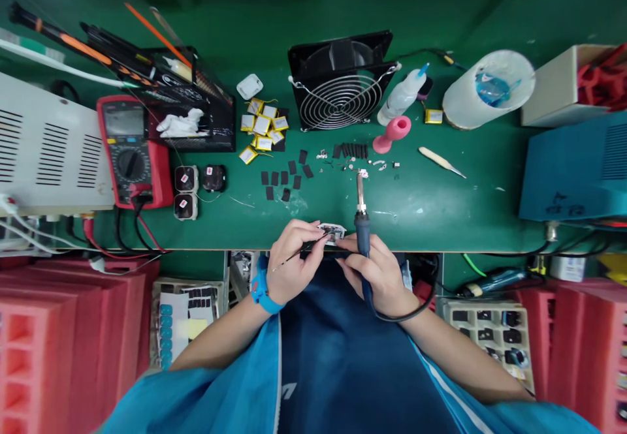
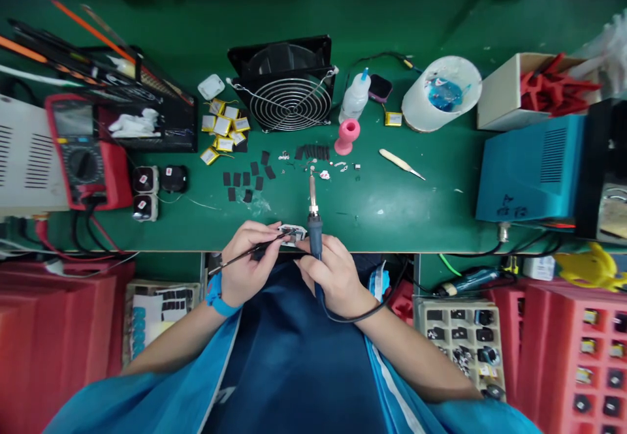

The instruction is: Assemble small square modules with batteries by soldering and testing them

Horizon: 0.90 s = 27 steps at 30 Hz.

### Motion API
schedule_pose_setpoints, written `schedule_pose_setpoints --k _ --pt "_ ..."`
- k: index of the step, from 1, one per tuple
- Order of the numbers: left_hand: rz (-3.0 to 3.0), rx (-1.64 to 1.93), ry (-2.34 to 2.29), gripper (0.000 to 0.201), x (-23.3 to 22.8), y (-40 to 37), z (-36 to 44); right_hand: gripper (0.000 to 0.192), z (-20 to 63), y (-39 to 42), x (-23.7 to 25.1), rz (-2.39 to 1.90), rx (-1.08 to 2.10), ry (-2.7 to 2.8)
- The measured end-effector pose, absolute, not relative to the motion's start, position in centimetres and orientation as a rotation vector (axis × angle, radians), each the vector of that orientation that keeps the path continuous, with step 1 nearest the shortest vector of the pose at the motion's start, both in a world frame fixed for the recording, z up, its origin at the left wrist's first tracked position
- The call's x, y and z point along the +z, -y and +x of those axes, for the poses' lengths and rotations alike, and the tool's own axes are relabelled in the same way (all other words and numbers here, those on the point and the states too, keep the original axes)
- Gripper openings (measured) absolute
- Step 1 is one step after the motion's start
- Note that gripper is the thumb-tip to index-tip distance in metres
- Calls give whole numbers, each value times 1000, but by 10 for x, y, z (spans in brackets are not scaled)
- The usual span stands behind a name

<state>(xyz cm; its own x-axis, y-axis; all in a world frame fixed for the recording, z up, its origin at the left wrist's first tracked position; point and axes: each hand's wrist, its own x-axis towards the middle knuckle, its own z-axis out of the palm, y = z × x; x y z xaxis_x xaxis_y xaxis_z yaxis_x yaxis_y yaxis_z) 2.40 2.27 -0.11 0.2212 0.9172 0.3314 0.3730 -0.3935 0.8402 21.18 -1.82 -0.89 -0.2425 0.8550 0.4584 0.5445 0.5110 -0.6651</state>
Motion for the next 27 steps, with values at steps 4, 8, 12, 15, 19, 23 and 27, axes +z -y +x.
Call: schedule_pose_setpoints --k 4,8,12,15,19,23,27 --pt "1913 1106 -1199 18 0 -22 25 19 212 19 -10 -1153 480 1933" --pt "1913 1083 -1231 17 1 -22 27 21 212 19 -10 -1144 482 1939" --pt "1884 1107 -1232 16 1 -22 28 21 213 19 -10 -1149 504 1928" --pt "1873 1116 -1234 16 1 -21 28 22 213 19 -9 -1150 523 1922" --pt "1909 1080 -1259 15 2 -21 28 24 212 19 -9 -1154 527 1918" --pt "1913 1076 -1260 13 2 -22 28 24 212 19 -9 -1161 520 1912" --pt "1921 1084 -1271 14 2 -22 28 23 213 19 -9 -1154 517 1935"
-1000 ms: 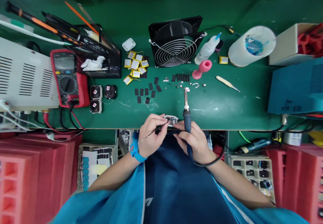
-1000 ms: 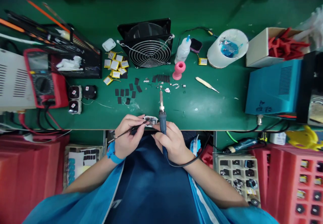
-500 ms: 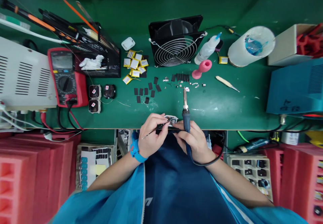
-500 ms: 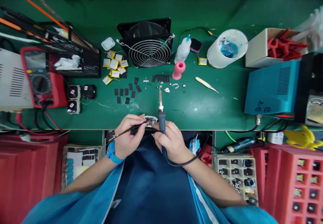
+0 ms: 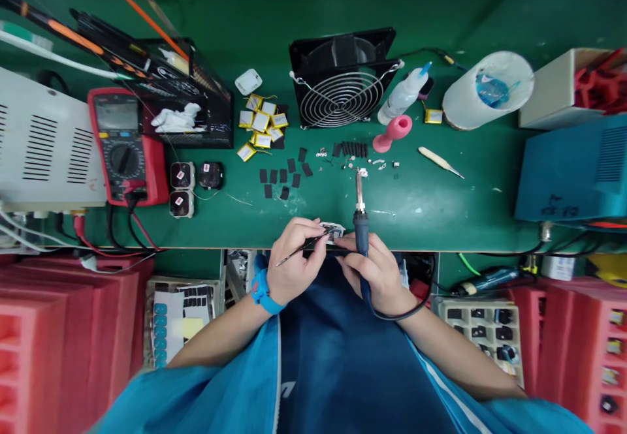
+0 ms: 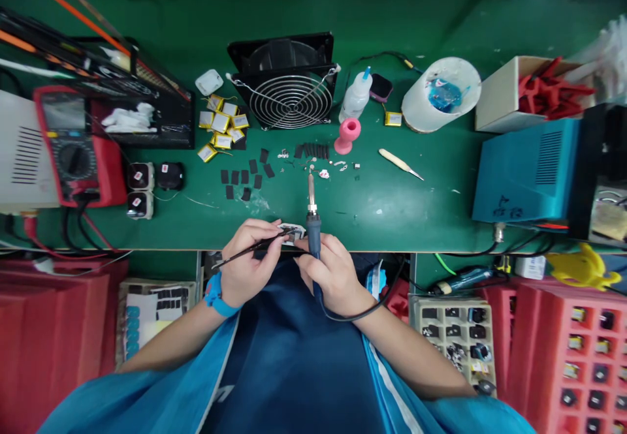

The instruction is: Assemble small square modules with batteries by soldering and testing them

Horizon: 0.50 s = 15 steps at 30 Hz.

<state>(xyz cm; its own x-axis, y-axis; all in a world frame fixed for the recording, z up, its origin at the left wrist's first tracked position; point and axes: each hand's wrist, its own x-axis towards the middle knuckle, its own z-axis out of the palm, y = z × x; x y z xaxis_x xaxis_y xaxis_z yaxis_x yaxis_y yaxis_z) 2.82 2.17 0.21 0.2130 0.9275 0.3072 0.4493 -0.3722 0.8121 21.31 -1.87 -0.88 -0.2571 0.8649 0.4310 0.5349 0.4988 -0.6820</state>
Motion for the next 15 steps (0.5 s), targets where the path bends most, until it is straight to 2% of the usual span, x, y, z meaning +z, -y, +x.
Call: schedule_pose_setpoints --k 13,15 --pt "1888 1083 -1242 13 1 -23 27 18 222 17 1 -1147 547 1944" --pt "1885 1085 -1226 14 1 -24 26 39 234 19 11 -1172 636 1882"
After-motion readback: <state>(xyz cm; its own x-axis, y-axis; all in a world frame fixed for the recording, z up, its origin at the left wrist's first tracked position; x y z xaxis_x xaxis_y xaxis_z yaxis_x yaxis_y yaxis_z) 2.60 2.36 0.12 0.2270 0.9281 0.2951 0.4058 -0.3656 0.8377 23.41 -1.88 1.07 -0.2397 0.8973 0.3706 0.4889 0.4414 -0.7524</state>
